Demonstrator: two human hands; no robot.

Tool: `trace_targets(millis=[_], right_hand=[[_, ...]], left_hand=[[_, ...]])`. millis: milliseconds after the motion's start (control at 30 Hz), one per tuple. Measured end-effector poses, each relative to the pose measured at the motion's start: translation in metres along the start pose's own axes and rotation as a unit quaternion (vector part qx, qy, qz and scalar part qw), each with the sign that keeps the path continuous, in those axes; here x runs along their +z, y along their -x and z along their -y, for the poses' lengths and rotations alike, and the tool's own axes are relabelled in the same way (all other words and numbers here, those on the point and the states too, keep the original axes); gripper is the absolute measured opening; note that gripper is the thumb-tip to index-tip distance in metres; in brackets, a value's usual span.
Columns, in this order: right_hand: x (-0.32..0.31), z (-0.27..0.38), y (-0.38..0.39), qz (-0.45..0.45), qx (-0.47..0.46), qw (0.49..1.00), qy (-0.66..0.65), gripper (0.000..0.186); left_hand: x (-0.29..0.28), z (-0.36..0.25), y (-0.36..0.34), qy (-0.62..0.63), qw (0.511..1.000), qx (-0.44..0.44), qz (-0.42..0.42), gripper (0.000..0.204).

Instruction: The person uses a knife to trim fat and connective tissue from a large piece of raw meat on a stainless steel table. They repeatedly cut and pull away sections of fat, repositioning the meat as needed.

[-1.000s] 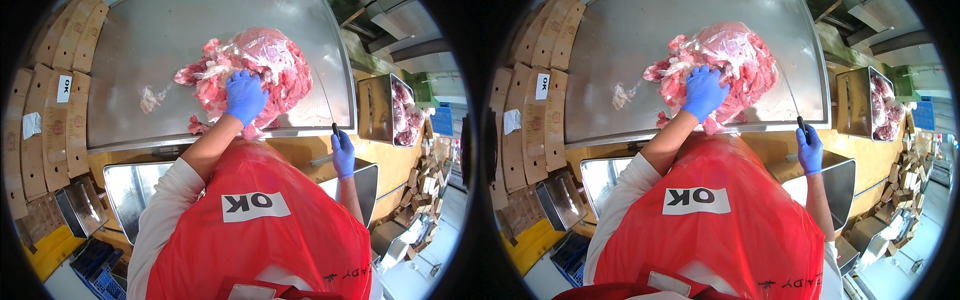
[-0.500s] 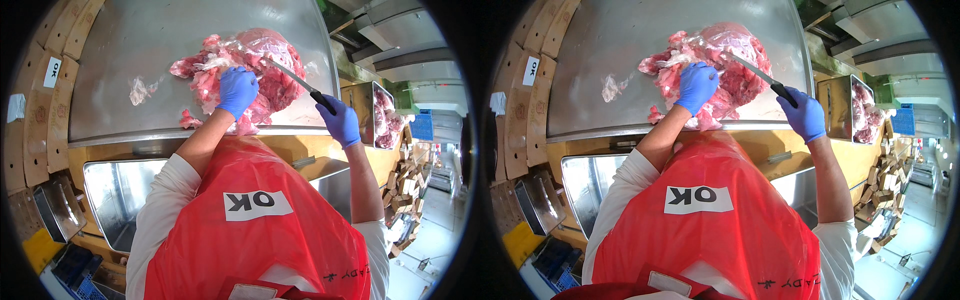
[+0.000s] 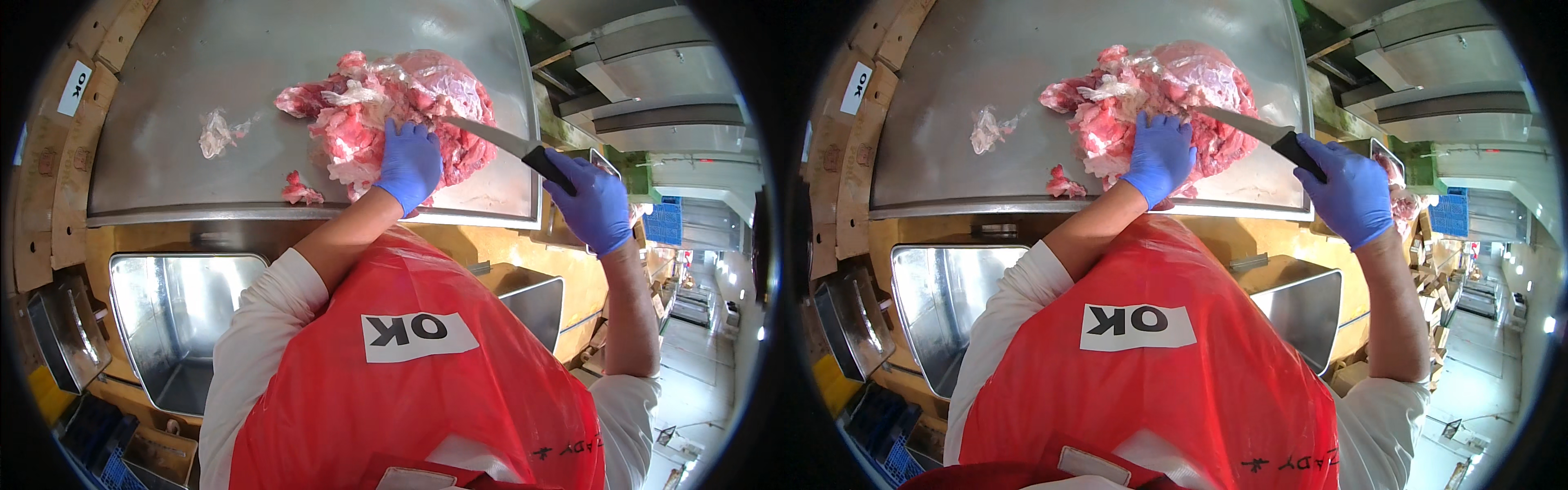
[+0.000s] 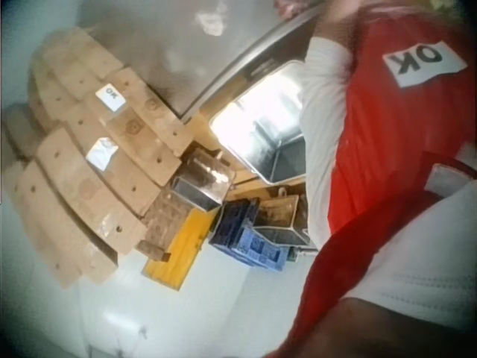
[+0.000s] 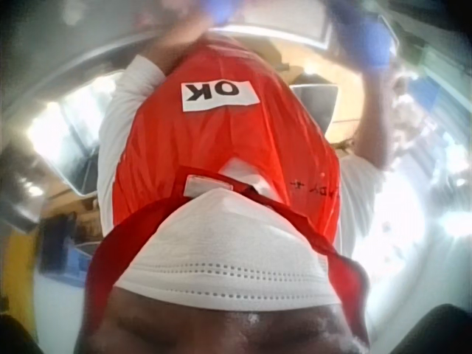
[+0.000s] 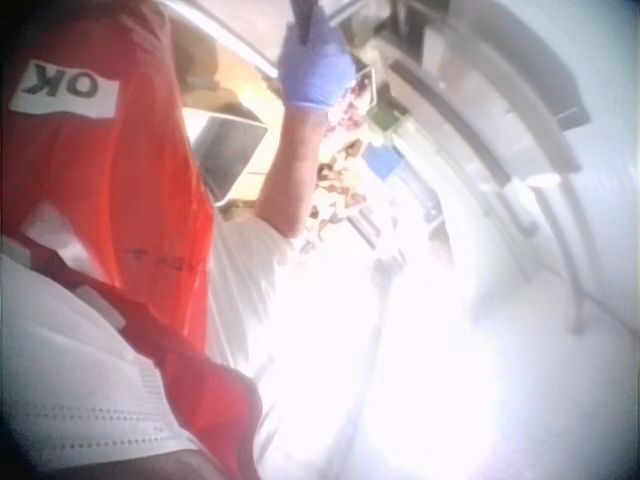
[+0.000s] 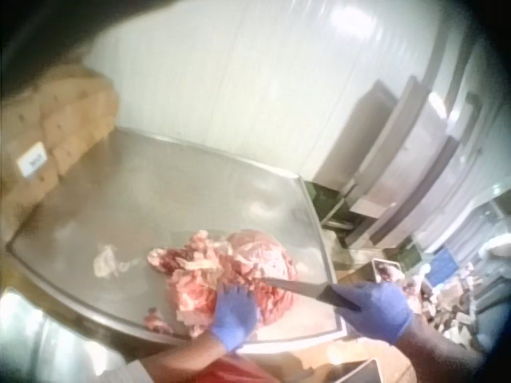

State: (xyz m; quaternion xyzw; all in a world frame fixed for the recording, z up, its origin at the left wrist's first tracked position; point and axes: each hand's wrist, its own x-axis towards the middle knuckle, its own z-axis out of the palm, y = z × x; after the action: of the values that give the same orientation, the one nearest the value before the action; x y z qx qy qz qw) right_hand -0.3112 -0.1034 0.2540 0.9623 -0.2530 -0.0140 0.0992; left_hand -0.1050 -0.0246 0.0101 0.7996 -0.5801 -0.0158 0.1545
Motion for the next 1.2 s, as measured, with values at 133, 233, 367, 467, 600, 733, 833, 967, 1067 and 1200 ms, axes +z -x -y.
trace_targets(millis=[133,233,367,467,600,733,833,967,1067,1200], right_hand=[[-0.023,0.021,-0.012,0.060,-0.046,0.993,0.091,0.040],[-0.028,0.035,-0.028,0.080,-0.023,0.982,0.167,0.040],[-0.046,0.051,-0.055,0.130,-0.042,0.967,0.216,0.035],[-0.052,0.055,-0.079,0.130,-0.092,0.961,0.228,0.026],[-0.065,0.073,-0.108,0.150,-0.145,0.947,0.245,0.016],[-0.065,0.083,-0.132,0.208,-0.172,0.923,0.273,0.015],[-0.055,0.087,-0.137,0.236,-0.177,0.922,0.251,0.019],[-0.043,0.073,-0.129,0.249,-0.175,0.914,0.270,0.031],[-0.011,0.040,-0.077,0.293,-0.051,0.930,0.218,0.045],[0.084,-0.009,0.006,0.157,0.075,0.983,-0.059,0.063]], left_hand=[[0.010,0.012,0.005,0.036,0.997,0.030,-0.062,0.030],[0.015,0.018,0.007,0.058,0.991,0.056,-0.107,0.025],[0.010,0.026,0.008,0.048,0.992,0.059,-0.098,0.021],[0.005,0.032,0.010,0.038,0.993,0.052,-0.095,0.020],[0.009,0.041,0.015,0.071,0.986,0.057,-0.139,0.022],[-0.001,0.050,0.018,0.085,0.986,0.072,-0.121,0.025],[-0.006,0.054,0.018,0.103,0.986,0.077,-0.108,0.026],[-0.006,0.058,0.017,0.134,0.983,0.073,-0.102,0.025],[0.004,0.059,0.016,0.161,0.974,0.084,-0.134,0.024],[0.008,0.070,0.009,0.181,0.962,0.108,-0.174,0.020]])
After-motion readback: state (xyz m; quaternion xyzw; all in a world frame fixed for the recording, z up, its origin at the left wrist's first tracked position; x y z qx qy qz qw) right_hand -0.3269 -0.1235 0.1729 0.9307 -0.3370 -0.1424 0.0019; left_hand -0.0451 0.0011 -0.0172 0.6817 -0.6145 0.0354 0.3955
